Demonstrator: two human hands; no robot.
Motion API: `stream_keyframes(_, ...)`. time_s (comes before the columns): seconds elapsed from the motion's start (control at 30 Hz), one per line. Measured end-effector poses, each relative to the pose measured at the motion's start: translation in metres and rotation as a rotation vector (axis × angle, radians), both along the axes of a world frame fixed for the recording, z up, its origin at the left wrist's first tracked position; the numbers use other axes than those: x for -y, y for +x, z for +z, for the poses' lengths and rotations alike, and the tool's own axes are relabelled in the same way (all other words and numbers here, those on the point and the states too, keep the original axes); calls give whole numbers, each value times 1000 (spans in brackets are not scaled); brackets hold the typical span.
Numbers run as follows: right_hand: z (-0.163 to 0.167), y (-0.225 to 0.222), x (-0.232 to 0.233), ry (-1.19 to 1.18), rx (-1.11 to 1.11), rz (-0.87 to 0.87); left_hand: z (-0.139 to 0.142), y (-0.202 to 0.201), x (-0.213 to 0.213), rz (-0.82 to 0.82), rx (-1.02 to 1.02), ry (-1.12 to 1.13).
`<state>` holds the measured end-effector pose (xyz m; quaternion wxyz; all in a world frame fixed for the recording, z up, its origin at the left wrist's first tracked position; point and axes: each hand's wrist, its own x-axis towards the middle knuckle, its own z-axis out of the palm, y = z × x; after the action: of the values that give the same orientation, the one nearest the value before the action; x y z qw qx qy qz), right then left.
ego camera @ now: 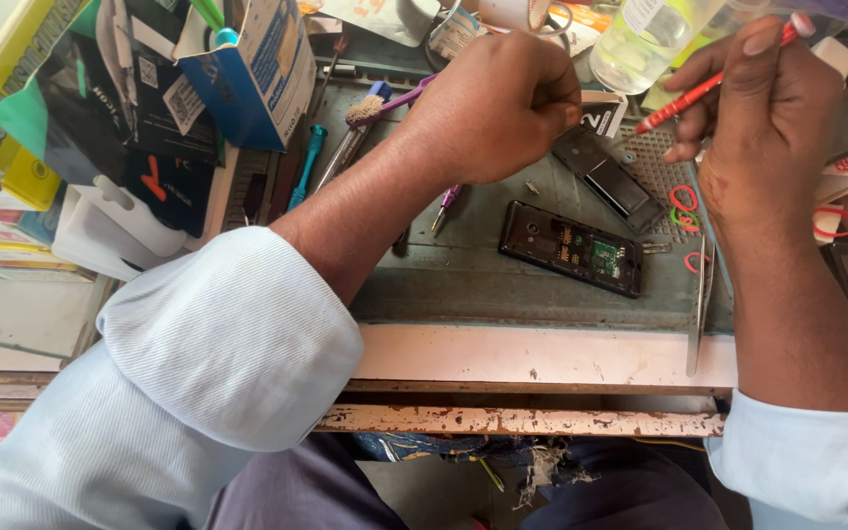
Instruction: The person uses a screwdriver and tweezers to remove screws and adjust components on a circuit board. They then place the circuit board into a black plastic phone housing and use a screwdriver to secure it with screws.
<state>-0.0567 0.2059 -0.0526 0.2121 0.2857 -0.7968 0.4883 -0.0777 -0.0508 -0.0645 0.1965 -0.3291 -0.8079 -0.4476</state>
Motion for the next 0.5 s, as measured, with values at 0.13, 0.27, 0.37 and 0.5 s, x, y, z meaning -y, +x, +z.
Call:
stream_keyframes(0.13,-2,-3,-5,-39,-57,141,-1,0,-1,-5,23,-21)
stream_keyframes(0.27,-1,-3,-6,-57,-93,202,-1,1,-2,-8,49,-45)
stream_keyframes(0.37,-1,-2,-5,-62,-86,209,-1,2,-2,-24,72,-43)
stream_keyframes(0.5,-1,3,-1,-76,-62,215,0,3,-3,-55,68,-38)
